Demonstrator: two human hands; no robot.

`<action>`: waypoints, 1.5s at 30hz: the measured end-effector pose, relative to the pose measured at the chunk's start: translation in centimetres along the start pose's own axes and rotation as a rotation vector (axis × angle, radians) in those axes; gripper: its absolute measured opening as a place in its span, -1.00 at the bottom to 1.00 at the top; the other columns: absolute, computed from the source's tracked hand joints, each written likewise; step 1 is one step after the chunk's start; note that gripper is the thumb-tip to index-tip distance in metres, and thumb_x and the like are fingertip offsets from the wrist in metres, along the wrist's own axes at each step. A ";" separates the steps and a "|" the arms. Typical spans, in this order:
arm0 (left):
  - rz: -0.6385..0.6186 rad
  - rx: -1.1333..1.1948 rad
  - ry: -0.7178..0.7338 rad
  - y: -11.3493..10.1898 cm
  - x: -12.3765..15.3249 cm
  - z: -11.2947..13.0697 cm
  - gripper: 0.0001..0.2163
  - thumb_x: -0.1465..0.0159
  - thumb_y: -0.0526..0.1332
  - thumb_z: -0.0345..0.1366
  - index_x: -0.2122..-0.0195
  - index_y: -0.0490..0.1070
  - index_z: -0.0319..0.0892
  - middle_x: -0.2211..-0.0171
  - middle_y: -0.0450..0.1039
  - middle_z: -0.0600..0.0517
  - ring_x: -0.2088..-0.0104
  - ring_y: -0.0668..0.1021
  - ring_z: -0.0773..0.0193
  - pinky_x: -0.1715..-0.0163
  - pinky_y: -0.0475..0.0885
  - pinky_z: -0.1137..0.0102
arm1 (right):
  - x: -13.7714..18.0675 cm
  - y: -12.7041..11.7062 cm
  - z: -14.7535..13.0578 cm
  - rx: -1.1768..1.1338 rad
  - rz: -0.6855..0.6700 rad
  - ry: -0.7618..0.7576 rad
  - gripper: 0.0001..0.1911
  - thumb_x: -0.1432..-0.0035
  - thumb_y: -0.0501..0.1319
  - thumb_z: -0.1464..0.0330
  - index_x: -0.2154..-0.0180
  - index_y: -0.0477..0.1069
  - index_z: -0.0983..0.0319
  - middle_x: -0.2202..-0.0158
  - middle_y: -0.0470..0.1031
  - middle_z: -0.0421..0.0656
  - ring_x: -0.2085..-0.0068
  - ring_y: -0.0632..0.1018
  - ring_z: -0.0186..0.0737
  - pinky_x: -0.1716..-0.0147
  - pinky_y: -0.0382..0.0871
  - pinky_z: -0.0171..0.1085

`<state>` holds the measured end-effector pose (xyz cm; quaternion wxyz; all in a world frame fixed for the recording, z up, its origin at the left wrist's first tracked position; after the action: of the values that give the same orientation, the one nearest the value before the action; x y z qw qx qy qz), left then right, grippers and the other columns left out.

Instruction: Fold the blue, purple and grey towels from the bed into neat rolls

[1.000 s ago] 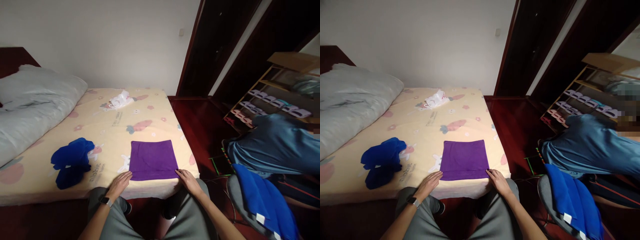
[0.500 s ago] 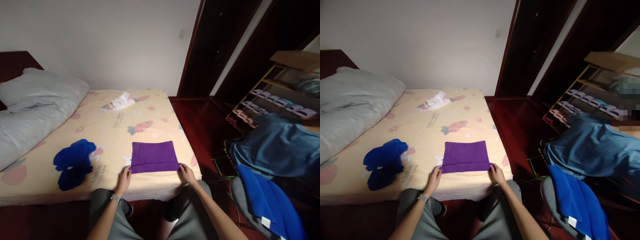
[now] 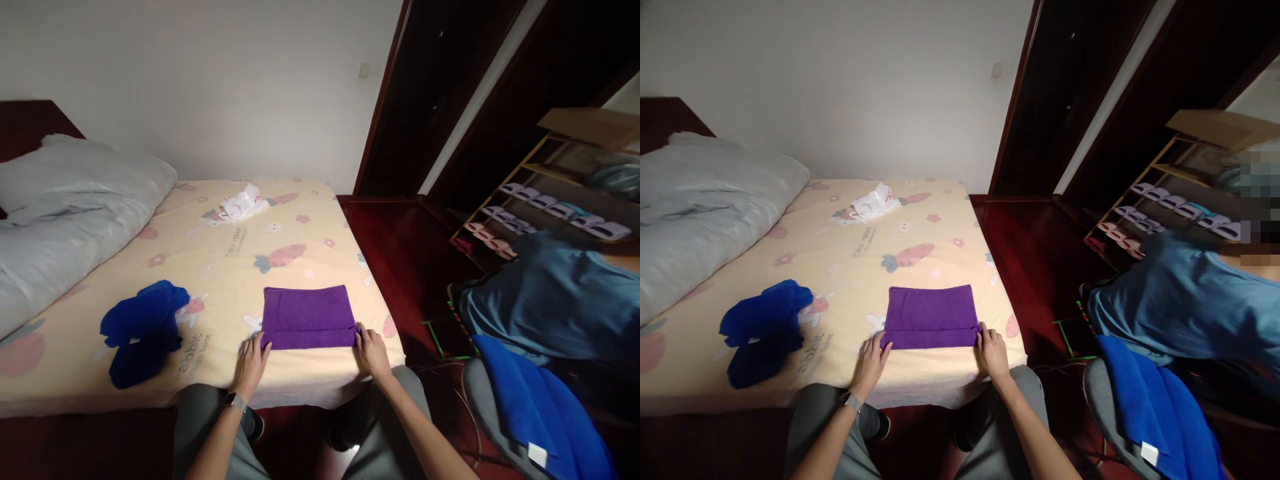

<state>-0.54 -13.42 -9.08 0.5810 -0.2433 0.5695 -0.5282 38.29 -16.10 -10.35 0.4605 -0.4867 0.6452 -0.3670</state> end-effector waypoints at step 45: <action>-0.144 0.409 0.047 0.3 -2.1 -2.2 -0.68 -0.35 0.05 -0.33 -0.09 0.41 -0.04 -0.08 0.50 -0.03 -0.12 0.51 0.18 -0.16 0.43 0.16 | -0.6 0.1 0.8 -0.476 -0.036 -0.152 -0.58 -0.28 0.04 0.36 -0.13 0.40 0.18 -0.09 0.49 -0.01 -0.11 0.50 -0.06 -0.16 0.38 -0.02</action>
<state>-2.05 -10.79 -9.04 0.5657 -0.1480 0.4449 -0.6784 39.11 -15.56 -10.59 0.3733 -0.6191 0.6684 -0.1752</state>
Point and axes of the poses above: each hand's wrist, its own x-axis away from the middle knuckle, its own y-axis out of the palm, z = x × y, the point moved 5 cm from there along -x, towards the middle knuckle
